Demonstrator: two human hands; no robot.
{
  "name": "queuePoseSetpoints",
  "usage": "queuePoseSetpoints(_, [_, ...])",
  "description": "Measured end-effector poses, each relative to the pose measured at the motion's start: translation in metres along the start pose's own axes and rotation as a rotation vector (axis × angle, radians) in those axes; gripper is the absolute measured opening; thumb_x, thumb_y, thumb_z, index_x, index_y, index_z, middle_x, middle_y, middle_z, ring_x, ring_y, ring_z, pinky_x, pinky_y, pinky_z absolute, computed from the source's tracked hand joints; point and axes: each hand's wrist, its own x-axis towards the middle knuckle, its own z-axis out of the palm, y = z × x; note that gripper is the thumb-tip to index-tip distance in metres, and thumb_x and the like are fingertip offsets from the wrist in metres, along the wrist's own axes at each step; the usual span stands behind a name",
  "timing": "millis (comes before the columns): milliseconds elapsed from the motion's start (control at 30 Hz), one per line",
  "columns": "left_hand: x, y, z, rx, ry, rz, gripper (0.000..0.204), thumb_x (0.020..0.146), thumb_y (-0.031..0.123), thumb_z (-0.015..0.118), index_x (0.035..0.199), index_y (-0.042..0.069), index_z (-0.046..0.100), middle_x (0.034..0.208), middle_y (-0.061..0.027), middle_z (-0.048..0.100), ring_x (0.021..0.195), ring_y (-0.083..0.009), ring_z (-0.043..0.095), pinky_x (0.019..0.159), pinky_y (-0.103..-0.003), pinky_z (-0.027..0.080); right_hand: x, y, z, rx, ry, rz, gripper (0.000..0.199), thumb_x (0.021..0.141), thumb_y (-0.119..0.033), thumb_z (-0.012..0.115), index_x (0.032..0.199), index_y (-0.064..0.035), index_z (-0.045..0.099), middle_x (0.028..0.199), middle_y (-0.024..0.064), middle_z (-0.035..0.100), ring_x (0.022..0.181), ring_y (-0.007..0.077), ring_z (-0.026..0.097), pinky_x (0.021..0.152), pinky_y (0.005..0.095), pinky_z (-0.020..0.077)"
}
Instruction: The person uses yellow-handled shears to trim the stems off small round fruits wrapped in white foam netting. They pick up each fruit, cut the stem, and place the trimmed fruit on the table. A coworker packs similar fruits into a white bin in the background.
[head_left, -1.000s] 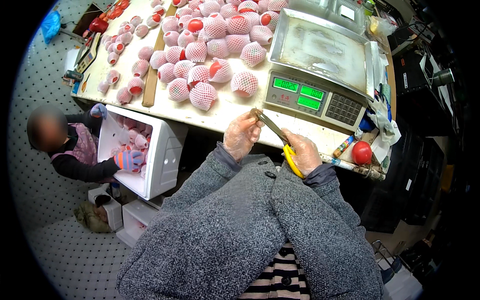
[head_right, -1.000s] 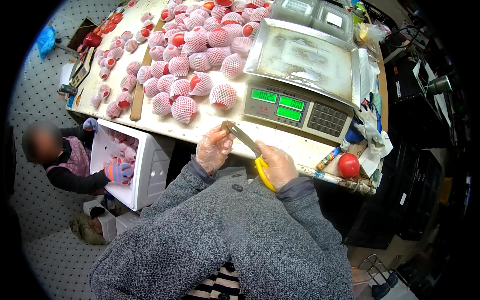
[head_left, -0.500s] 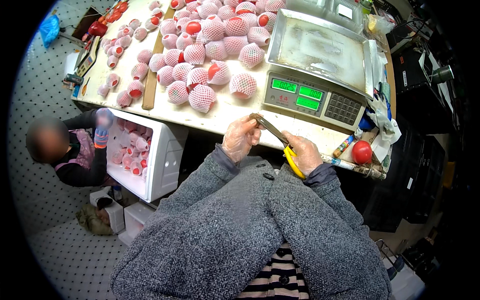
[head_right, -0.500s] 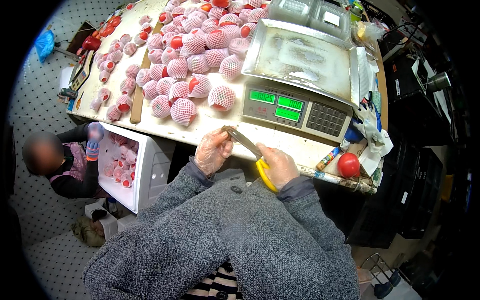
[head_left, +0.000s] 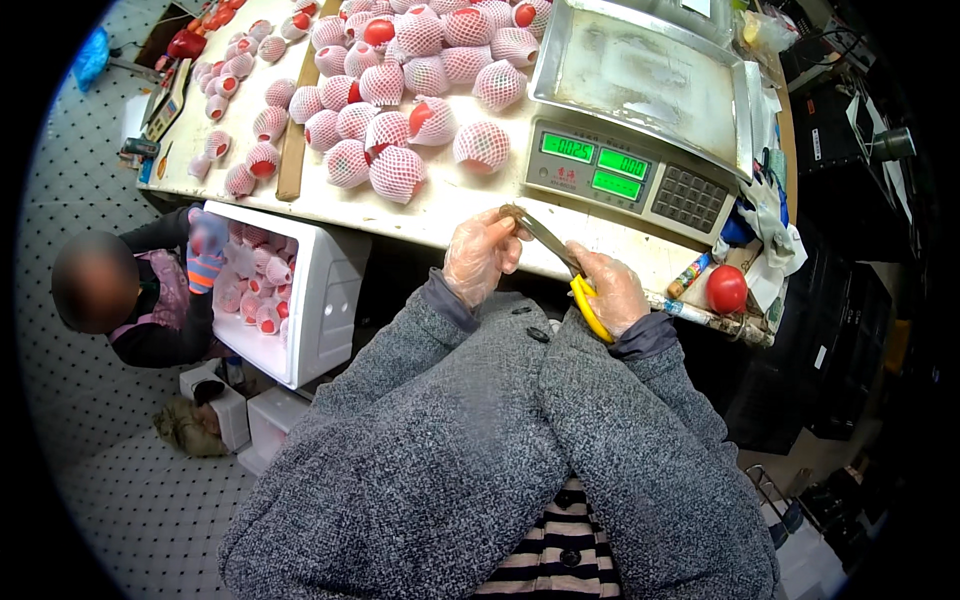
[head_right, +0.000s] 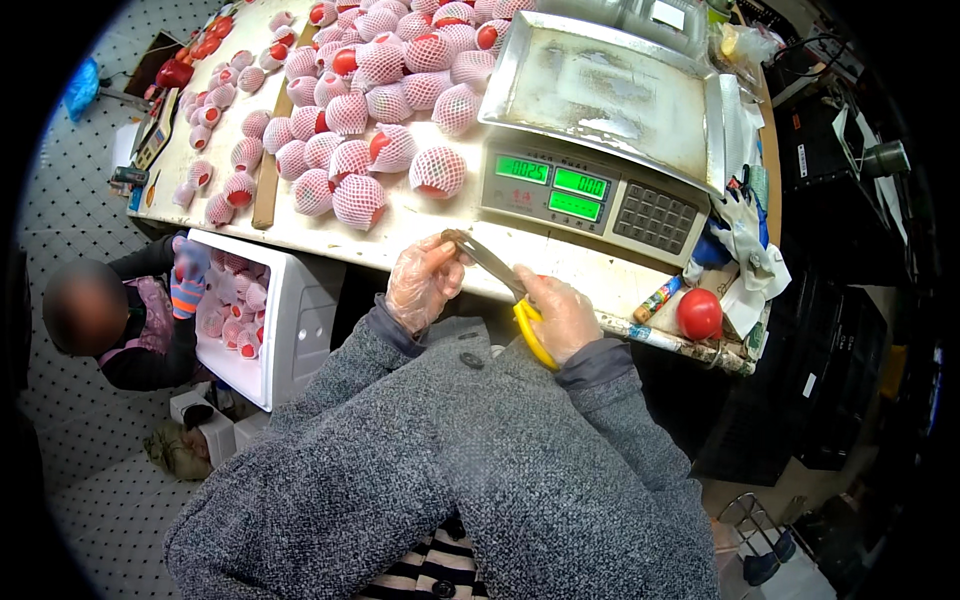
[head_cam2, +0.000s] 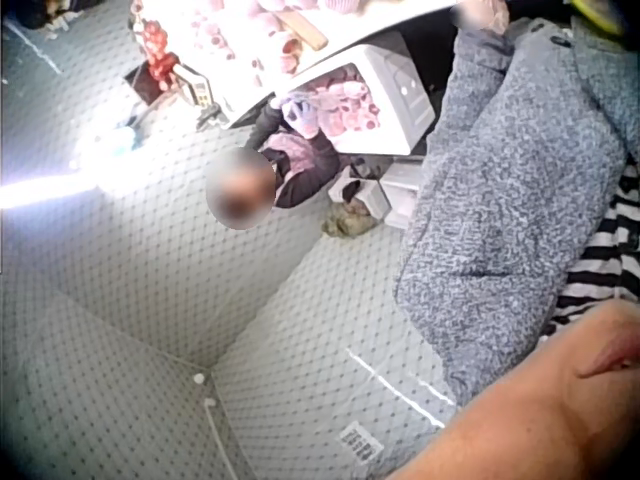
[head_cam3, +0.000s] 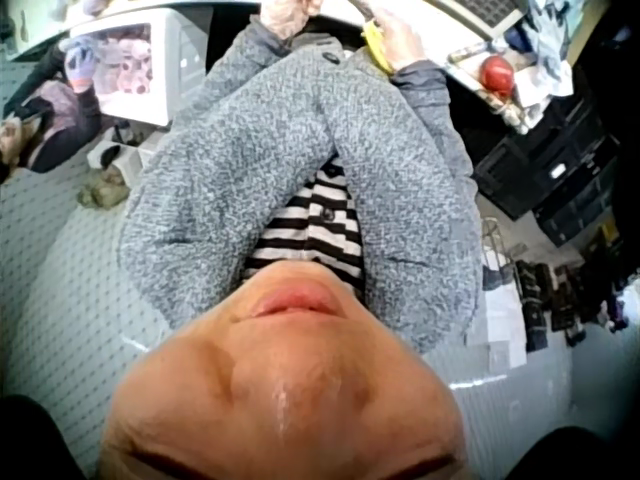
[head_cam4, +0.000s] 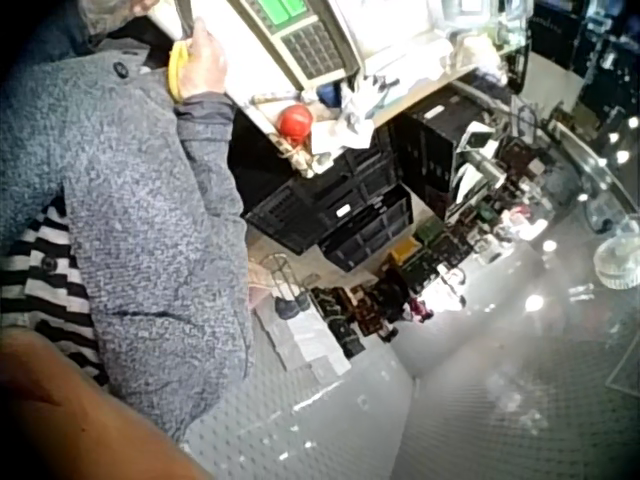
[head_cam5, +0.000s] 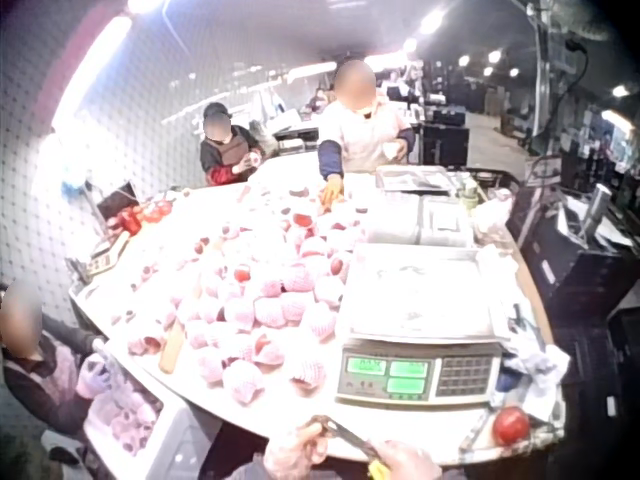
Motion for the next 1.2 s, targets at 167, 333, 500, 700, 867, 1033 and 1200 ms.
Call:
queuePoseSetpoints(167, [-0.001, 0.000, -0.002, -0.009, -0.011, -0.029, 0.022, 0.091, 0.013, 0.049, 0.104, -0.004, 0.052, 0.081, -0.0086, 0.058, 0.053, -0.0072, 0.050, 0.045, -0.017, 0.040, -0.001, 0.002, -0.003, 0.215, -0.163, 0.085, 0.049, 0.076, -0.006, 0.062, 0.124, -0.0064, 0.051, 0.095, 0.0183, 0.063, 0.086, 0.0290, 0.062, 0.075, 0.0350, 0.0489])
queuePoseSetpoints(333, [0.001, -0.004, -0.004, -0.045, 0.011, -0.031, 0.025, 0.091, 0.015, 0.050, 0.107, -0.005, 0.052, 0.081, -0.0085, 0.059, 0.055, -0.0056, 0.050, 0.046, -0.016, 0.040, -0.004, 0.007, 0.004, 0.455, -0.245, 0.204, 0.058, 0.076, -0.006, 0.062, 0.131, -0.0053, 0.044, 0.098, 0.0197, 0.064, 0.091, 0.0221, 0.062, 0.080, 0.0321, 0.0476])
queuePoseSetpoints(500, [-0.001, -0.003, 0.001, -0.057, 0.012, -0.028, 0.029, 0.092, 0.015, 0.049, 0.112, -0.005, 0.051, 0.081, -0.0072, 0.058, 0.055, -0.0046, 0.050, 0.047, -0.015, 0.041, -0.004, 0.005, 0.003, 0.119, -0.066, 0.036, 0.048, 0.078, -0.007, 0.060, 0.125, -0.0054, 0.049, 0.093, 0.0203, 0.063, 0.085, 0.0319, 0.061, 0.075, 0.0374, 0.0481])
queuePoseSetpoints(700, [-0.001, -0.005, 0.000, -0.085, -0.057, -0.013, 0.029, 0.093, 0.015, 0.048, 0.116, -0.004, 0.049, 0.083, -0.0060, 0.057, 0.056, -0.0043, 0.050, 0.048, -0.015, 0.041, -0.007, 0.002, -0.003, 0.260, -0.179, 0.128, 0.050, 0.078, -0.006, 0.060, 0.126, -0.0045, 0.048, 0.101, 0.0211, 0.062, 0.093, 0.0309, 0.061, 0.081, 0.0350, 0.0476])
queuePoseSetpoints(867, [0.000, -0.006, 0.000, -0.117, -0.065, 0.002, 0.031, 0.093, 0.016, 0.048, 0.118, -0.002, 0.047, 0.084, -0.0058, 0.056, 0.058, -0.0046, 0.049, 0.049, -0.015, 0.041, -0.010, -0.003, 0.003, 0.455, -0.232, 0.260, 0.055, 0.077, -0.004, 0.061, 0.129, -0.0025, 0.045, 0.110, 0.0222, 0.060, 0.100, 0.0276, 0.060, 0.089, 0.0305, 0.0450])
queuePoseSetpoints(1033, [0.000, -0.009, 0.002, -0.031, -0.032, 0.062, 0.031, 0.093, 0.013, 0.047, 0.120, -0.001, 0.045, 0.083, -0.0077, 0.054, 0.055, -0.0070, 0.048, 0.048, -0.018, 0.041, -0.009, -0.006, -0.003, 0.222, -0.115, 0.126, 0.049, 0.079, -0.006, 0.059, 0.127, -0.0036, 0.047, 0.099, 0.0226, 0.061, 0.091, 0.0314, 0.062, 0.080, 0.0347, 0.0473])
queuePoseSetpoints(1200, [-0.002, -0.006, 0.002, 0.060, -0.013, 0.058, 0.029, 0.093, 0.011, 0.047, 0.120, 0.001, 0.048, 0.083, -0.0056, 0.052, 0.059, -0.0058, 0.047, 0.051, -0.018, 0.041, -0.011, -0.007, -0.004, 0.325, -0.176, 0.192, 0.048, 0.080, -0.007, 0.059, 0.126, -0.0024, 0.048, 0.097, 0.0226, 0.062, 0.088, 0.0308, 0.062, 0.077, 0.0352, 0.0481])
